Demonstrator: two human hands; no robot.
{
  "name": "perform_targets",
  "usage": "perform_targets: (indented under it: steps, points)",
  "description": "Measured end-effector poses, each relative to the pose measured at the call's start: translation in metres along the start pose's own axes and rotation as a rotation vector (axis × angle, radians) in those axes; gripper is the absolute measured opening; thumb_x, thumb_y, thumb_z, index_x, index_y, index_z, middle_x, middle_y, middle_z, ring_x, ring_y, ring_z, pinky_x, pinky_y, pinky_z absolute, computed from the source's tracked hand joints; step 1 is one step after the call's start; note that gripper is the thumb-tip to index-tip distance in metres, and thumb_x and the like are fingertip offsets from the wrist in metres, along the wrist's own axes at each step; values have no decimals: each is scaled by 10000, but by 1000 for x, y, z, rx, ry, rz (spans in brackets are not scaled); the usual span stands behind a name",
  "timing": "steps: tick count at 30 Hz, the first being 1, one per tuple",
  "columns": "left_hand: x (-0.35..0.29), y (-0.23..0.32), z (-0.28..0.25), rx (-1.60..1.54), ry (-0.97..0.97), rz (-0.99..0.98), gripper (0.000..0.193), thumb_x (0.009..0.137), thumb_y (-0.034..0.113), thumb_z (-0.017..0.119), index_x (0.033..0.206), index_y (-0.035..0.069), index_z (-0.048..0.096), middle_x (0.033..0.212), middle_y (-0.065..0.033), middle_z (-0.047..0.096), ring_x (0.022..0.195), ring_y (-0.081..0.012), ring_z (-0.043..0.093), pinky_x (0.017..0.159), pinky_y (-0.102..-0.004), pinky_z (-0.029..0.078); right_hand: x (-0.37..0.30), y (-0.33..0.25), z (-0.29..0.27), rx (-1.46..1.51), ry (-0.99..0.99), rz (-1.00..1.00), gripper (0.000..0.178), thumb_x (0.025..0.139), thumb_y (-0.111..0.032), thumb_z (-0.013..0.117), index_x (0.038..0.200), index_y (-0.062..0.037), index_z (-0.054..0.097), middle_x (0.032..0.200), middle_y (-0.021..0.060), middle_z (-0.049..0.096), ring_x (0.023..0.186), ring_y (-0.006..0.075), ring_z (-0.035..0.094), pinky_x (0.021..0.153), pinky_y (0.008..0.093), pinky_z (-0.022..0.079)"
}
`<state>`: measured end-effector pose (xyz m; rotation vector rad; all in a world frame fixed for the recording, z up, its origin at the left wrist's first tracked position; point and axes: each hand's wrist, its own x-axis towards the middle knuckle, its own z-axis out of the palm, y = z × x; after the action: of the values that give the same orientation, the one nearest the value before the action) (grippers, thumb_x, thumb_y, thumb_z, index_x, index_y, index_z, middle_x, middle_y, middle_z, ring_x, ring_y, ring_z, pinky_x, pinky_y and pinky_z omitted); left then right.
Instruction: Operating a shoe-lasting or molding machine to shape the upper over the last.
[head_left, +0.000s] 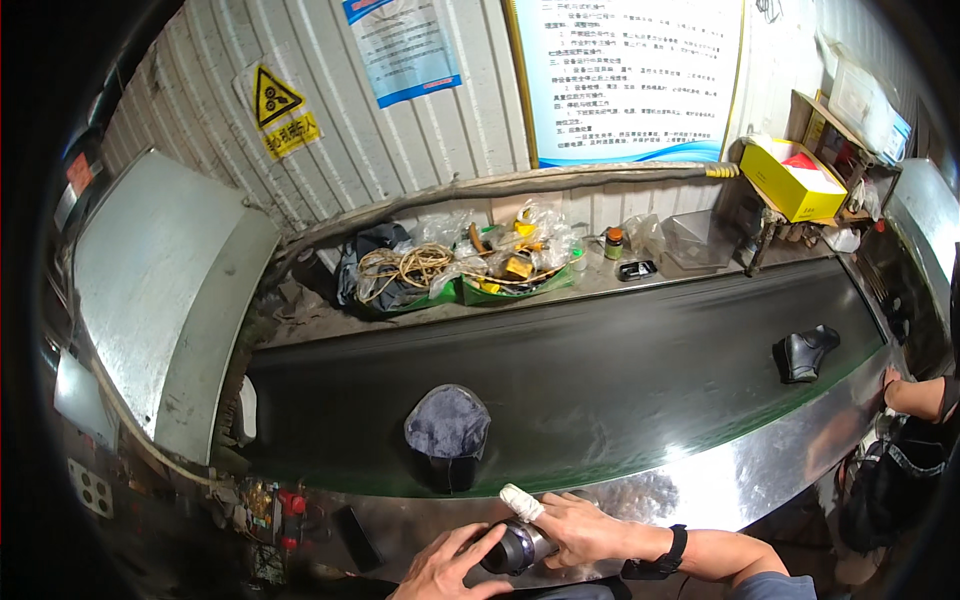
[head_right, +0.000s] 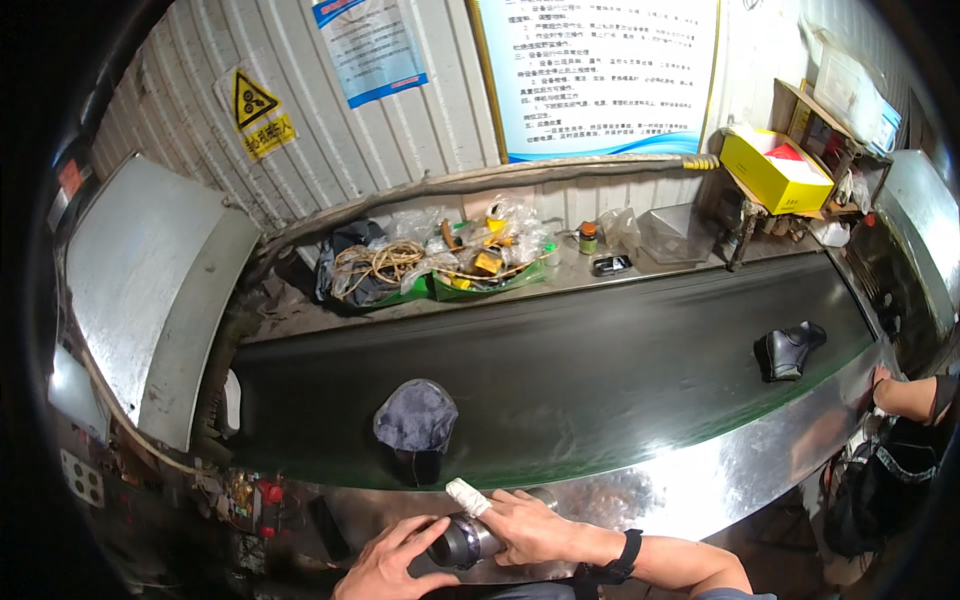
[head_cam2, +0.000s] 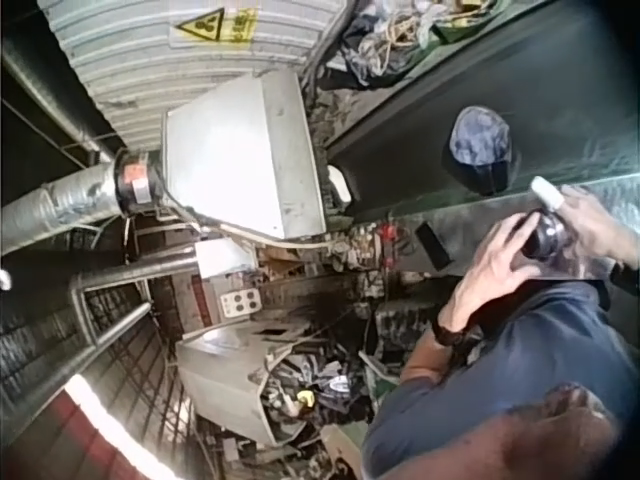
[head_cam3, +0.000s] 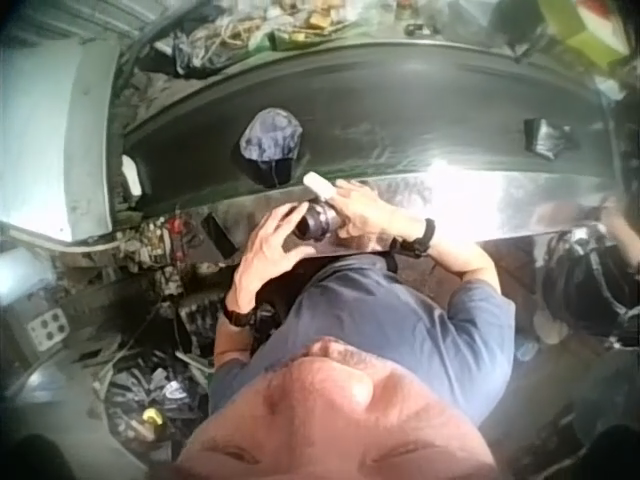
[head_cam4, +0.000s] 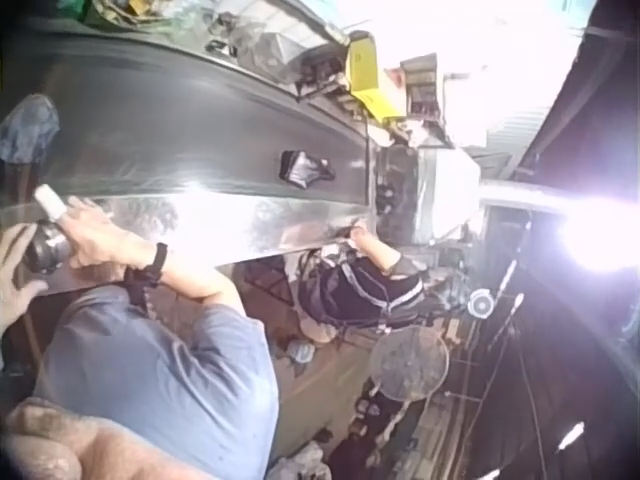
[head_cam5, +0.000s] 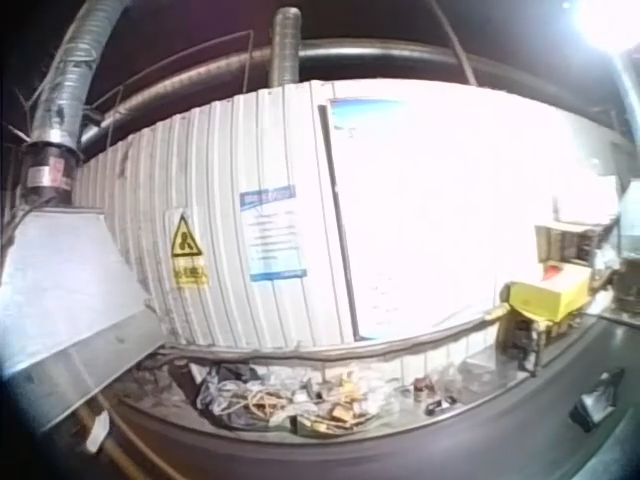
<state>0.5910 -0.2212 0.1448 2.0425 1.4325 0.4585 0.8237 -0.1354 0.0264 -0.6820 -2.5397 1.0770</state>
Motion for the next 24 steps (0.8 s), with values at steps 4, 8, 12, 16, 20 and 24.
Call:
perform_targets:
  steps: [4,8,12,16,20,24]
  points:
    - [27,0,7,28,7,-134,855,759,313,852,1483,104,449,1389,-231,523,1246,-430,535,1021,-467,472,15,21,-17,23,15,-27,955,639,-216,841,1456,-9,393,1041,189,600,991,382,594,858,482,498]
    - [43,-22,17,51,238,-117,801,817,285,816,1487,76,430,1317,-251,579,1166,-421,600,963,-467,504,56,84,-83,125,358,30,886,628,-218,832,1405,-26,453,1027,219,649,953,395,650,851,462,533]
    - [19,-73,41,55,290,-315,662,876,232,763,1451,66,481,1223,-248,628,1113,-408,629,924,-456,518,103,186,-174,277,835,350,696,628,-219,854,1209,10,548,1091,193,671,1007,322,666,915,430,526]
    - [-12,-105,60,-32,224,-531,596,922,247,719,1441,56,499,1295,-259,589,1179,-420,587,966,-470,496,157,315,-222,114,1178,420,734,600,-214,889,1196,23,533,1145,214,647,1054,338,645,945,426,507]
    - [-61,-139,76,-2,192,-702,540,975,313,648,1438,68,516,1376,-253,546,1255,-424,533,1022,-496,470,199,387,-224,38,1274,563,842,588,-259,903,1244,64,484,1168,235,624,1098,353,621,966,430,492]
    - [-82,-157,61,-25,172,-910,507,1006,330,596,1430,63,524,1407,-231,537,1302,-409,501,1067,-494,439,206,418,-224,133,1293,499,873,649,-243,941,1310,69,463,1223,210,602,1131,299,583,1004,398,456]
